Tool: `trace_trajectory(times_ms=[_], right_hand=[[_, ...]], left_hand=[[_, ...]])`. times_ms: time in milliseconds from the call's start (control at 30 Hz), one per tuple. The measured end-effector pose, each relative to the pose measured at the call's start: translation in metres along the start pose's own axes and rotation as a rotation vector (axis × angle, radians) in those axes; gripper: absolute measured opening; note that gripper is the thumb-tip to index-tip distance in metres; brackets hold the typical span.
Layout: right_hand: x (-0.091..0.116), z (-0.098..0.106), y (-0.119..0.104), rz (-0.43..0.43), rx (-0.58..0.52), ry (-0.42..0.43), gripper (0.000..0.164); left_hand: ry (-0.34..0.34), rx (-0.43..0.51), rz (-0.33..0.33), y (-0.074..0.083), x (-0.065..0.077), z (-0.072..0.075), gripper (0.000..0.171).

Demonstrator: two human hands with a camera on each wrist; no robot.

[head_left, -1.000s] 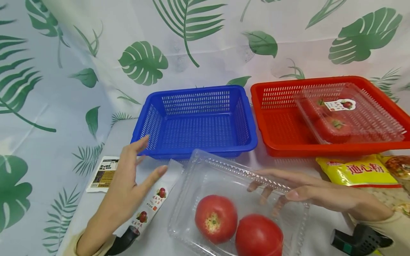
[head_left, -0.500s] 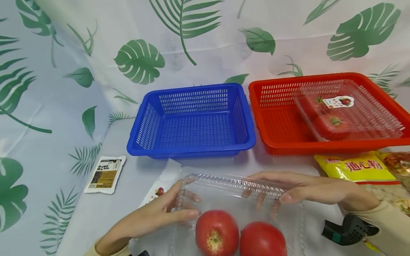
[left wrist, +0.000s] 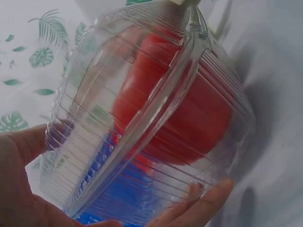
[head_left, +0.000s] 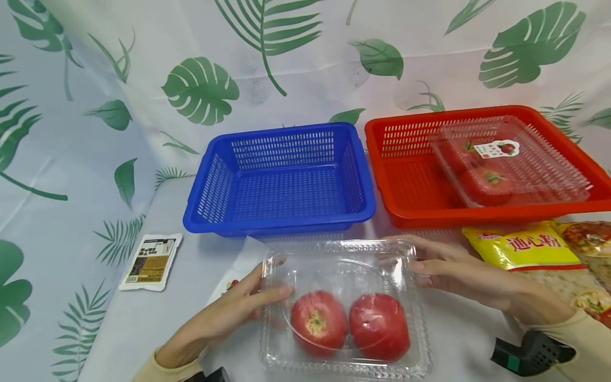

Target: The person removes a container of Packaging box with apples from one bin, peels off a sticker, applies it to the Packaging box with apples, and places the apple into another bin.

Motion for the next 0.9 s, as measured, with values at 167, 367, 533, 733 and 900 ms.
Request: trace_trajectory(times_ms=[167, 367, 533, 733, 900], right_hand=[[0.001, 0.003, 0.01, -0.042, -0.019, 0.093, 0.082], [-0.003, -0.002, 0.012, -0.054, -0.027, 0.173, 0.083], [-0.007, -0.005, 0.011, -0.01, -0.057, 0.202, 0.072], [-0.013, -0.004, 0.005, -0.019, -0.045, 0.231, 0.067], [-0.017, -0.006, -0.001, -0.013, -0.036, 0.253, 0.069]], left_hand=[[-0.021, 0.049, -0.006, 0.0, -0.01, -0.002, 0.078], [0.043, 0.026, 0.022, -0.001, -0.018, -0.002, 0.089], [0.066, -0.009, 0.025, 0.0, -0.026, 0.001, 0.083], [0.063, -0.035, 0.003, 0.004, -0.035, 0.005, 0.073], [0.057, -0.055, -0.006, 0.005, -0.039, 0.009, 0.075]])
Point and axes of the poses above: each hand's wrist, its own x-axis away from the middle knuckle, its own z-axis out of the back of the hand, y = z × x, the point moved 3 cm from there along -x, towards the middle knuckle, and after that the axes turned 6 degrees about y, right-handed, at the moved point
